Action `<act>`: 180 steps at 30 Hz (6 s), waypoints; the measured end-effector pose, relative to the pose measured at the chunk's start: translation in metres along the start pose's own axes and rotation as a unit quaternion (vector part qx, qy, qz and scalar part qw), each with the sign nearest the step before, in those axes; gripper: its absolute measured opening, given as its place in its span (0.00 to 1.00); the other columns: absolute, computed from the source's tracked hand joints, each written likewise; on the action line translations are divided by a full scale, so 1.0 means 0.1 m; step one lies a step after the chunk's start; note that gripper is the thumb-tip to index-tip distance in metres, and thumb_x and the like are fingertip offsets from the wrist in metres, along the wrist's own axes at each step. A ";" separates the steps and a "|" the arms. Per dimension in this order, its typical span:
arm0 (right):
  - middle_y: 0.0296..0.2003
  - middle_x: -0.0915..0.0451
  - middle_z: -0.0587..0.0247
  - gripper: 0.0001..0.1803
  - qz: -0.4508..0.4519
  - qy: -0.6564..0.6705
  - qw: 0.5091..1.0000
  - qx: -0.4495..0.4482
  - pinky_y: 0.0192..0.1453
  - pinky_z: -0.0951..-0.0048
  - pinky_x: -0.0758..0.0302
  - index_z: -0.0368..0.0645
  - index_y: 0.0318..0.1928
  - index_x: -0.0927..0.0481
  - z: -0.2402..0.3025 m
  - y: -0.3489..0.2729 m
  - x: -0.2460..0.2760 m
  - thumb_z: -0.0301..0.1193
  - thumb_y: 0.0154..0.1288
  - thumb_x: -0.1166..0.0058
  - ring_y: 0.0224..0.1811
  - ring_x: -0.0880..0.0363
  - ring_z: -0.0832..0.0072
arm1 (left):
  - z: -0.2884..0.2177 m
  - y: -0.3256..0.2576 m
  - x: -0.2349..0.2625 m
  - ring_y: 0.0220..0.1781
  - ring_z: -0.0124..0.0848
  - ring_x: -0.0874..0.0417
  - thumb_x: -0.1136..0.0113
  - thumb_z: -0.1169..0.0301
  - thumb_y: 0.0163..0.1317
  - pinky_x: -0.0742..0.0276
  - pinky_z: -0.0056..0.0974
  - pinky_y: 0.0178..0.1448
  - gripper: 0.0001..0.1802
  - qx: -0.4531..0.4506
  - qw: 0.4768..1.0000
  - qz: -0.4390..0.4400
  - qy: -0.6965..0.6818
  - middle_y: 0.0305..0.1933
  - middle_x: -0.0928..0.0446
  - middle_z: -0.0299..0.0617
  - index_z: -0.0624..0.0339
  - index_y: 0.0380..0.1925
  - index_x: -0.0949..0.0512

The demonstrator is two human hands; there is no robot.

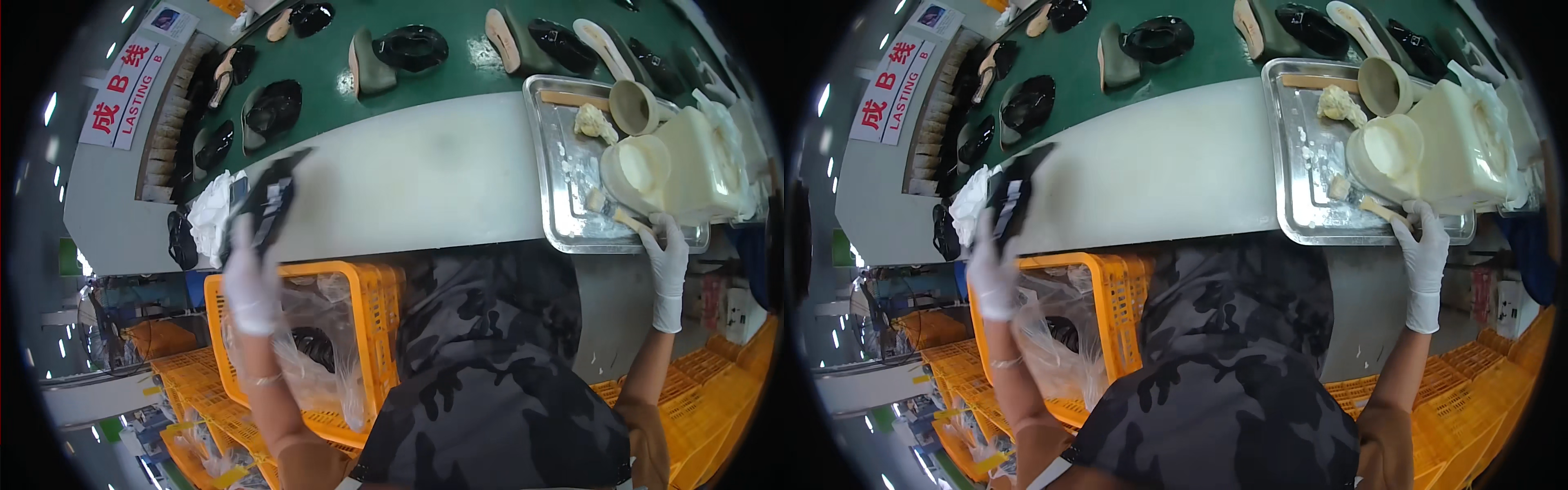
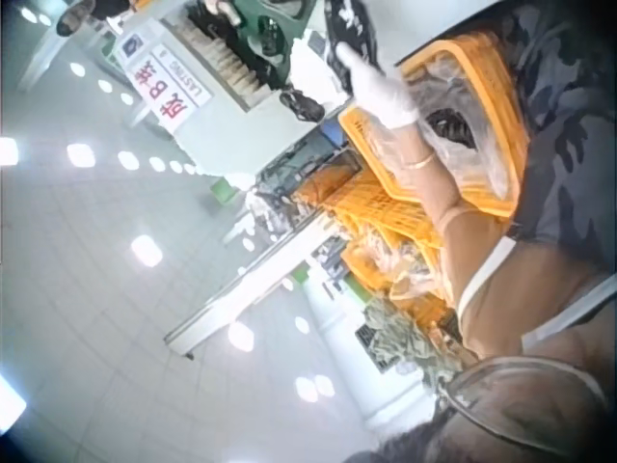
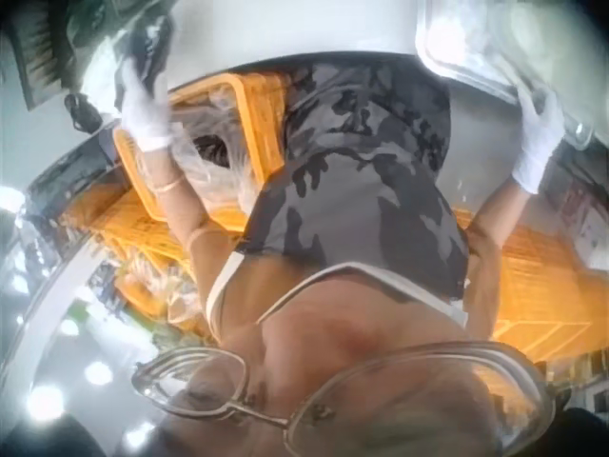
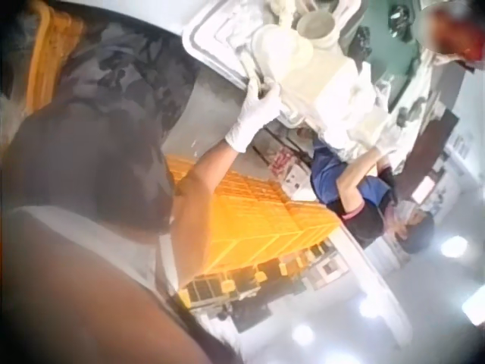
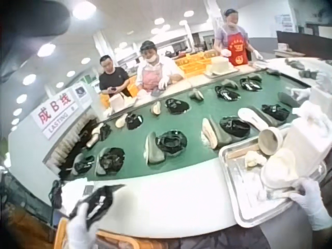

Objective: The person applies a white adhesive to the interior and exterior surfaces of black shoe uppers using a brush. They repeatedly dip the brush into a container of glue and coat the shoe parts, which are arranged on a green workbench in a factory setting.

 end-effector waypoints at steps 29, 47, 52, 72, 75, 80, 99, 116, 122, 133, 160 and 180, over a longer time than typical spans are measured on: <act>0.33 0.19 0.57 0.20 -0.253 0.099 0.961 0.048 0.41 0.74 0.24 0.38 0.49 0.28 0.51 -0.05 0.01 0.27 0.56 0.40 0.34 0.18 0.69 | -1.61 1.12 -0.73 0.40 0.28 0.21 0.48 0.75 0.63 0.26 0.32 0.48 0.15 -0.014 0.857 0.134 -0.497 0.39 0.22 0.43 0.73 0.48 0.27; 0.51 0.28 0.56 0.21 -0.288 -0.135 0.935 0.156 0.41 0.75 0.30 0.43 0.53 0.25 0.28 0.57 1.43 0.27 0.56 0.45 0.44 0.27 0.72 | -4.22 2.77 -1.95 0.58 0.44 0.32 0.38 0.67 0.49 0.30 0.45 0.54 0.14 -0.400 0.914 0.068 0.024 0.48 0.27 0.42 0.53 0.39 0.20; 0.48 0.24 0.58 0.20 -0.224 -0.149 0.940 0.209 0.45 0.71 0.27 0.46 0.53 0.25 0.25 1.23 1.41 0.35 0.61 0.45 0.44 0.23 0.67 | -3.98 3.05 -1.76 0.39 0.44 0.20 0.51 0.76 0.55 0.23 0.45 0.39 0.06 -0.445 0.895 0.014 0.015 0.39 0.26 0.43 0.56 0.32 0.25; 0.48 0.23 0.63 0.20 -0.202 0.236 0.950 0.014 0.54 0.77 0.28 0.37 0.56 0.30 0.53 0.32 0.87 0.20 0.62 0.50 0.47 0.24 0.78 | -0.90 0.43 -0.59 0.41 0.46 0.22 0.31 0.77 0.35 0.24 0.42 0.41 0.28 -0.405 0.892 0.058 -0.194 0.42 0.27 0.49 0.62 0.44 0.25; 0.48 0.23 0.63 0.19 -0.119 0.256 0.959 -0.009 0.52 0.78 0.28 0.38 0.53 0.29 1.04 0.13 0.55 0.20 0.60 0.48 0.47 0.24 0.80 | -0.85 0.21 -0.60 0.37 0.44 0.22 0.30 0.73 0.33 0.24 0.40 0.35 0.28 -0.410 0.880 0.076 -0.225 0.41 0.28 0.47 0.63 0.40 0.25; 0.43 0.22 0.67 0.17 0.058 0.226 0.965 0.124 0.45 0.80 0.28 0.39 0.49 0.27 1.33 0.23 -0.07 0.21 0.57 0.45 0.41 0.25 0.83 | -0.84 0.12 -0.58 0.37 0.43 0.21 0.28 0.74 0.35 0.24 0.40 0.36 0.29 -0.397 0.872 0.142 -0.247 0.40 0.27 0.48 0.62 0.42 0.26; 0.39 0.24 0.55 0.15 0.172 -0.046 0.916 0.359 0.39 0.66 0.27 0.44 0.46 0.24 1.64 0.22 -1.19 0.34 0.63 0.57 0.34 0.24 0.65 | -0.91 0.18 -0.63 0.31 0.41 0.24 0.26 0.57 0.30 0.28 0.39 0.29 0.28 -0.426 0.870 0.146 -0.201 0.32 0.28 0.43 0.61 0.29 0.26; 0.36 0.26 0.70 0.11 0.216 -0.178 0.887 0.368 0.39 0.68 0.31 0.48 0.33 0.23 1.46 -0.06 -0.68 0.32 0.46 0.45 0.36 0.28 0.71 | -1.10 0.13 -0.45 0.27 0.37 0.25 0.23 0.56 0.29 0.30 0.36 0.25 0.32 -0.410 0.885 0.141 -0.167 0.30 0.29 0.41 0.60 0.31 0.29; 0.34 0.24 0.65 0.05 0.076 -0.051 0.958 0.273 0.43 0.67 0.30 0.45 0.28 0.23 1.23 -0.03 0.00 0.30 0.48 0.44 0.40 0.25 0.66 | -1.03 0.05 -0.28 0.29 0.39 0.25 0.25 0.52 0.29 0.30 0.37 0.27 0.32 -0.431 0.884 0.084 -0.159 0.30 0.28 0.42 0.60 0.31 0.27; 0.32 0.23 0.68 0.13 -0.215 0.120 0.962 0.119 0.41 0.78 0.28 0.36 0.48 0.25 0.05 1.02 1.23 0.26 0.63 0.50 0.35 0.25 0.77 | -1.45 0.60 -0.28 0.37 0.42 0.25 0.24 0.61 0.35 0.28 0.41 0.42 0.28 -0.302 0.910 0.011 -0.285 0.35 0.27 0.46 0.65 0.32 0.27; 0.42 0.28 0.67 0.14 -0.124 0.006 0.980 0.157 0.47 0.82 0.33 0.37 0.50 0.27 -0.11 1.43 1.10 0.23 0.64 0.50 0.40 0.30 0.81 | -3.67 2.74 -2.28 0.36 0.43 0.19 0.41 0.45 0.51 0.23 0.44 0.36 0.24 -0.276 0.961 0.023 0.016 0.39 0.25 0.42 0.55 0.32 0.23; 0.37 0.25 0.71 0.17 -0.237 -0.036 0.950 0.198 0.40 0.82 0.29 0.40 0.52 0.27 -0.15 1.40 1.08 0.28 0.63 0.45 0.34 0.30 0.86 | -2.04 -0.07 -1.47 0.41 0.40 0.24 0.38 0.76 0.52 0.31 0.40 0.50 0.11 -0.152 0.906 0.018 -0.395 0.40 0.23 0.44 0.59 0.37 0.22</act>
Point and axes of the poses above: each hand's wrist, its own y-axis towards the middle knuckle, its own x-axis out of the back of the hand, z = x × y, the point moved 1 cm from there along y, towards the middle knuckle
